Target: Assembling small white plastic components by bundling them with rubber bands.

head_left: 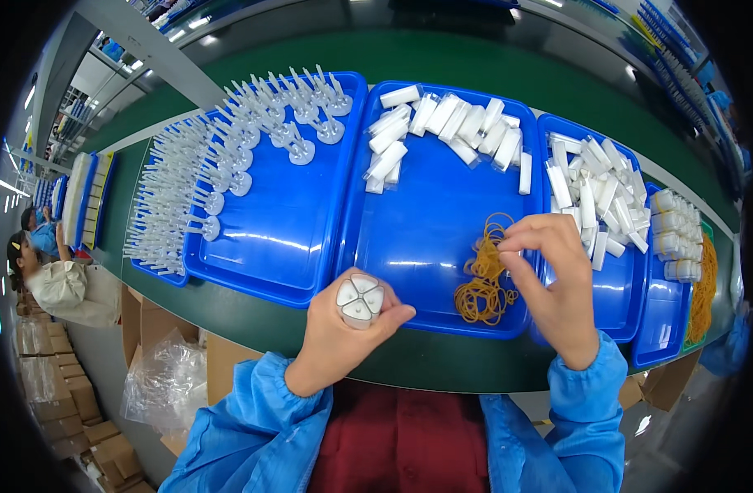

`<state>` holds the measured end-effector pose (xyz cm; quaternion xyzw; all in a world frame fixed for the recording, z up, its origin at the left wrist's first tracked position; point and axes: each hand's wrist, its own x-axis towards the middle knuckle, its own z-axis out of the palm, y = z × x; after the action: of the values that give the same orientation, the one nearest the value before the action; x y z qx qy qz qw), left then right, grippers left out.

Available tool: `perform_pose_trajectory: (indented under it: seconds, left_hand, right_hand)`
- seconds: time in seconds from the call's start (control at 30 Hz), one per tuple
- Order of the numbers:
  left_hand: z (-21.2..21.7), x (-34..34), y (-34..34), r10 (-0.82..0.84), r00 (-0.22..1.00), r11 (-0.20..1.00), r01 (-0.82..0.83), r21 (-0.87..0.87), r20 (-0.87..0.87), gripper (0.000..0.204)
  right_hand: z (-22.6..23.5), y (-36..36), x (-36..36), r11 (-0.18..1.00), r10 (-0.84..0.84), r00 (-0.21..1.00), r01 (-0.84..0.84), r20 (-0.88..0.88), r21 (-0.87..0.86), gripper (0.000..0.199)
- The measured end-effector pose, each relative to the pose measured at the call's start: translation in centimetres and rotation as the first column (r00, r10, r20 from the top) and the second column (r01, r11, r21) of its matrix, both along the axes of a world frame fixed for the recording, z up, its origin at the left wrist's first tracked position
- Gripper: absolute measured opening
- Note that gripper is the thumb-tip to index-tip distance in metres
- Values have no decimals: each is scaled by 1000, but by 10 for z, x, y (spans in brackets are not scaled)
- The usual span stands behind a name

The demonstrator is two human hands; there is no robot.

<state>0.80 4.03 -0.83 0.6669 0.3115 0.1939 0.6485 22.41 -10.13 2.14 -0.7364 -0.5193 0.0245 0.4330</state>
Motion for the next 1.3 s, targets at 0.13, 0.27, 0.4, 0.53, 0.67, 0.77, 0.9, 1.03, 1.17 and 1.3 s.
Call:
perform_pose_trajectory:
  seconds: [0.13, 0.27, 0.4, 0.53, 0.67, 0.77, 0.9, 1.03, 1.17, 1.3]
  left_hand:
    - [-2, 18, 9, -43, 995, 979, 24, 204, 87, 33]
    - [9, 52, 8, -160, 957, 928, 61, 368, 244, 35]
    - [4, 71, 0, -111, 935, 980, 158, -118, 336, 26]
    - [20, 61, -1, -211, 930, 840, 329, -431, 300, 23]
    - [19, 52, 5, -574, 795, 732, 605, -314, 194, 21]
    - [23, 47, 4, -583, 812, 812, 583, 25, -21, 26]
    - [43, 27, 37, -450, 893, 886, 448, -122, 16, 27]
    - [31, 23, 38, 16, 971, 892, 95, -441, 240, 23]
    - [26, 43, -2, -63, 957, 866, -88, 492, 283, 20]
    - [45, 37, -27, -522, 780, 836, 388, 388, 345, 45]
  right_hand:
    - [-8, 1, 8, 980, -50, 989, 76, 142, -184, 12]
    - [7, 7, -15, 998, -55, 949, 49, -312, -27, 7]
    - [21, -2, -33, 989, 145, 797, -117, -586, 86, 19]
    - [10, 2, -42, 905, 288, 639, 63, -713, 421, 58]
    - [18, 9, -18, 953, 301, 950, -301, -78, 17, 67]
    - [19, 17, -23, 881, 463, 887, -458, 12, -117, 65]
    - [6, -13, 6, 916, 387, 914, -366, 123, -167, 45]
    - [11, -30, 2, 679, 722, 382, -552, -577, 483, 50]
    - [29, -3, -41, 752, 452, 248, 411, -857, 516, 50]
    - [-3, 18, -20, 979, 19, 834, 95, -551, 178, 67]
